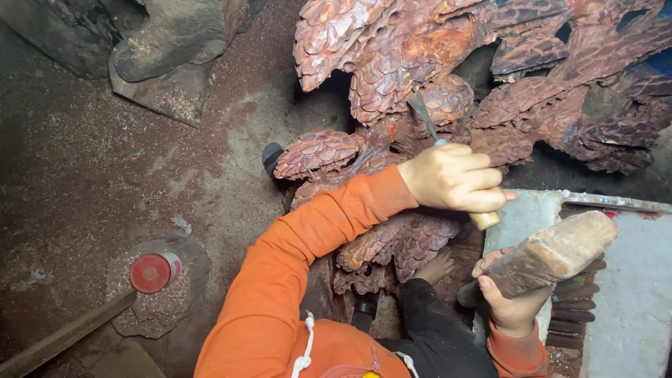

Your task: Using a mallet and chisel to carve intricate details into a large wooden sculpture

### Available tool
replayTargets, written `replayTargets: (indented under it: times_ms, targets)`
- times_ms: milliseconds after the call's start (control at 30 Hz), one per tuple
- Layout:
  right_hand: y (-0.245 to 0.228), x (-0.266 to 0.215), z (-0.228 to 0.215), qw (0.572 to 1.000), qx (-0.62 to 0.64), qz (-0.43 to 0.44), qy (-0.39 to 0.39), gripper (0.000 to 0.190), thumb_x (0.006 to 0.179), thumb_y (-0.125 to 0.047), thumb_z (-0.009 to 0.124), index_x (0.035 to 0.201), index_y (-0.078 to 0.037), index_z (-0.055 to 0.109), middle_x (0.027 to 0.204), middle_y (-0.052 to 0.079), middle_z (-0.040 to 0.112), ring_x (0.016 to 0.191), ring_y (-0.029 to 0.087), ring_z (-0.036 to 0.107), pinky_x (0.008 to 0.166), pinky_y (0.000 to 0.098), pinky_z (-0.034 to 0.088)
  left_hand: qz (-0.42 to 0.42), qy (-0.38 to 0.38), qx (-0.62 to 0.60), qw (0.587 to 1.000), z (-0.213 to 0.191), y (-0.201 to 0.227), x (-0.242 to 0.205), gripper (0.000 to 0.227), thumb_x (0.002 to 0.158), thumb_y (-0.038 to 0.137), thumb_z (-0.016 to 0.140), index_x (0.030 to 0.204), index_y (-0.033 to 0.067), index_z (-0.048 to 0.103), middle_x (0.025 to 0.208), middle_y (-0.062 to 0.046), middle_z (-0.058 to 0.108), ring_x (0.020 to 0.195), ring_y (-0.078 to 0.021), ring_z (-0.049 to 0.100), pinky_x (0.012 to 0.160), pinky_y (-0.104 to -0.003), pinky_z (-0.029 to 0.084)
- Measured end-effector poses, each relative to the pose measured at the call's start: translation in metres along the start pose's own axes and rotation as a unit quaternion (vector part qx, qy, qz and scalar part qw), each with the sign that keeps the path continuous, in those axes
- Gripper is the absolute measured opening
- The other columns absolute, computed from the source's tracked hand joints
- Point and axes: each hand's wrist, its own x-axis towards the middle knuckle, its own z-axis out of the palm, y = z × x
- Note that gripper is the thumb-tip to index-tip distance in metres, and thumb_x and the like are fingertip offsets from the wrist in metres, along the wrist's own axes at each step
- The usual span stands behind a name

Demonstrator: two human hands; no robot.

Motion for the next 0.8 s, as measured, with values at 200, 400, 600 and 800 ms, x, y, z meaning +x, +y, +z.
replayTargets:
  times_ms: [200, 400, 600, 800]
  targets:
    - [0.026, -0.009, -0.020, 0.997, 0.078, 0.012, -0.006, 0.058, 0.072, -0.004, 0.077, 0.124, -0.004, 0.050, 0.090, 0.010, 0.063, 0.080, 0.021, 0.062, 0.076, 0.0330, 0.056, -0.039, 0.030, 0.040, 0.998, 0.008, -0.009, 0.007, 0.020, 0.090, 0.021, 0.074, 0.076, 0.0165, 0.062, 0.072, 0.004, 0.050, 0.060, -0.0122, 0.048, 0.053, -0.026, 0.038]
    - [0.042, -0.001, -0.015, 0.981, 0.173, -0.087, -0.028, 0.073, 0.077, -0.022, 0.082, 0.140, -0.014, 0.045, 0.100, 0.012, 0.066, 0.088, 0.023, 0.068, 0.085, 0.0401, 0.062, -0.079, 0.021, 0.053, 0.995, 0.016, -0.009, 0.008, 0.015, 0.089, 0.020, 0.076, 0.078, 0.0167, 0.066, 0.073, 0.003, 0.049, 0.060, -0.0130, 0.046, 0.054, -0.026, 0.038]
    - [0.019, 0.003, 0.000, 0.953, -0.299, 0.031, 0.040, 0.064, 0.069, -0.018, 0.088, 0.116, 0.010, 0.055, 0.093, 0.022, 0.069, 0.071, 0.030, 0.065, 0.067, 0.0390, 0.053, -0.062, -0.011, 0.063, 0.996, 0.023, 0.003, -0.015, 0.026, 0.090, 0.025, 0.076, 0.072, 0.0171, 0.060, 0.075, 0.003, 0.050, 0.063, -0.0133, 0.047, 0.057, -0.026, 0.039]
    - [0.012, 0.001, 0.001, 0.995, -0.084, 0.054, 0.029, 0.044, 0.077, -0.001, 0.074, 0.116, 0.003, 0.054, 0.085, 0.012, 0.069, 0.063, 0.018, 0.065, 0.061, 0.0281, 0.054, 0.039, -0.188, -0.072, 0.979, 0.023, 0.012, -0.038, 0.032, 0.091, 0.047, 0.067, 0.081, 0.0168, 0.059, 0.076, 0.001, 0.060, 0.069, -0.0159, 0.061, 0.058, -0.030, 0.052]
